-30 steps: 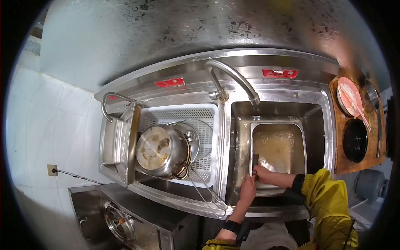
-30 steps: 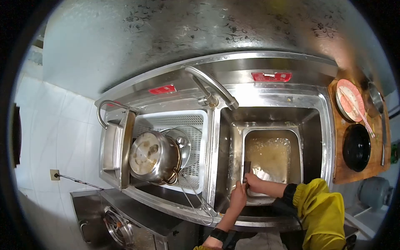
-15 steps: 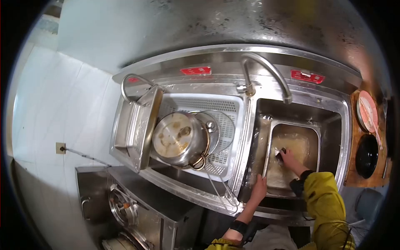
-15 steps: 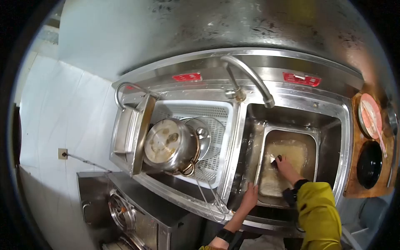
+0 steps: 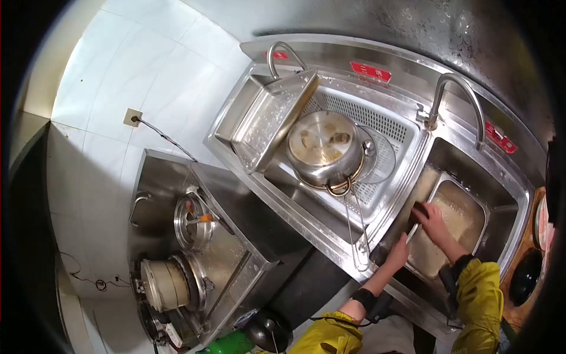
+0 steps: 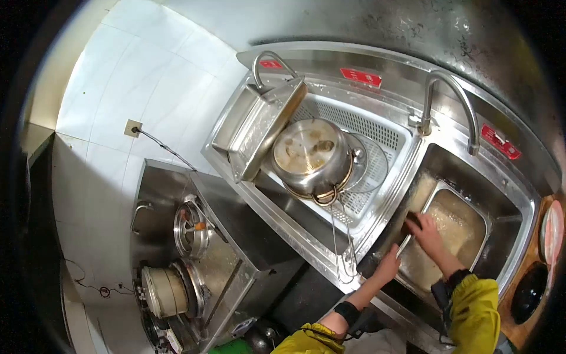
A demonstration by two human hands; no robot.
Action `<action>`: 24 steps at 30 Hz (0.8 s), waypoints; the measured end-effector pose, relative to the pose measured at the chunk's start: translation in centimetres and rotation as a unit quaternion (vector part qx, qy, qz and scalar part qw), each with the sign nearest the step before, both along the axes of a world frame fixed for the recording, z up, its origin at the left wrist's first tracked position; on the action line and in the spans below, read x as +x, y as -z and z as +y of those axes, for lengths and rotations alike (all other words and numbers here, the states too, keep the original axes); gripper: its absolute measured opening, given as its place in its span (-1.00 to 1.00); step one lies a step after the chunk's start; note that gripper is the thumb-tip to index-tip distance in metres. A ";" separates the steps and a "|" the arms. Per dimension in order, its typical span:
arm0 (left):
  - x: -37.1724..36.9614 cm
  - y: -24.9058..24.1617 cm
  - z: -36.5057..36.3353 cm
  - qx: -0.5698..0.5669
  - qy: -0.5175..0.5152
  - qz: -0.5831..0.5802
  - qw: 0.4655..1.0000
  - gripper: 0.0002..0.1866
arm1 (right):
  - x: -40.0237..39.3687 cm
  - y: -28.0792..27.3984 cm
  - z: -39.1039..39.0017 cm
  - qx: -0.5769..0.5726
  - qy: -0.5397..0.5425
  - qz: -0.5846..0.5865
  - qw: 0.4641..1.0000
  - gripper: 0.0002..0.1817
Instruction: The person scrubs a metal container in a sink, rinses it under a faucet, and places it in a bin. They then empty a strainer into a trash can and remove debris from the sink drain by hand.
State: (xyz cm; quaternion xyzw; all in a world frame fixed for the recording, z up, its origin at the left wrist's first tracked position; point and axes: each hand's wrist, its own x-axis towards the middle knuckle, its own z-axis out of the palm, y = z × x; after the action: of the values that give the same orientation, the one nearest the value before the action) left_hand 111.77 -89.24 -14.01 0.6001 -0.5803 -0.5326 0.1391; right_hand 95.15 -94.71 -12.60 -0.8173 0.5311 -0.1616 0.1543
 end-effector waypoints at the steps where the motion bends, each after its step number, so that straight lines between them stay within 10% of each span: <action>1: -0.1 -0.2 0.0 -0.002 0.003 -0.011 1.000 -0.65 | -0.5 1.0 -1.1 -0.022 0.027 0.003 0.999 -0.39; 12: 0.4 0.1 -0.9 -0.039 0.037 -0.057 0.997 -0.63 | -5.6 5.8 -3.9 -0.093 0.424 0.125 0.892 -0.39; 17: 0.5 0.8 -1.1 0.026 -0.013 -0.013 0.999 -0.60 | -6.5 8.2 4.0 0.119 0.414 0.176 0.885 -0.41; 22: 3.1 8.9 1.1 0.206 -0.218 0.161 0.940 -0.57 | -4.5 10.2 4.4 0.402 0.509 -0.029 0.761 -0.31; 23: 0.8 -1.4 -1.2 0.341 -0.315 0.196 0.864 -0.60 | -4.1 13.8 5.1 0.394 0.518 -0.149 0.744 -0.32; 24: 0.6 -1.4 -1.1 0.349 -0.317 0.225 0.853 -0.61 | -3.9 16.7 5.7 0.377 0.518 -0.269 0.719 -0.34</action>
State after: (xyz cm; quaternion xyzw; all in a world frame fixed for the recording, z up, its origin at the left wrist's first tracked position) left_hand 112.38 -90.36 -12.63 0.6244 -0.0881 -0.7476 0.2086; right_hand 91.23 -89.01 -29.33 -0.2109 0.8249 -0.2153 0.4782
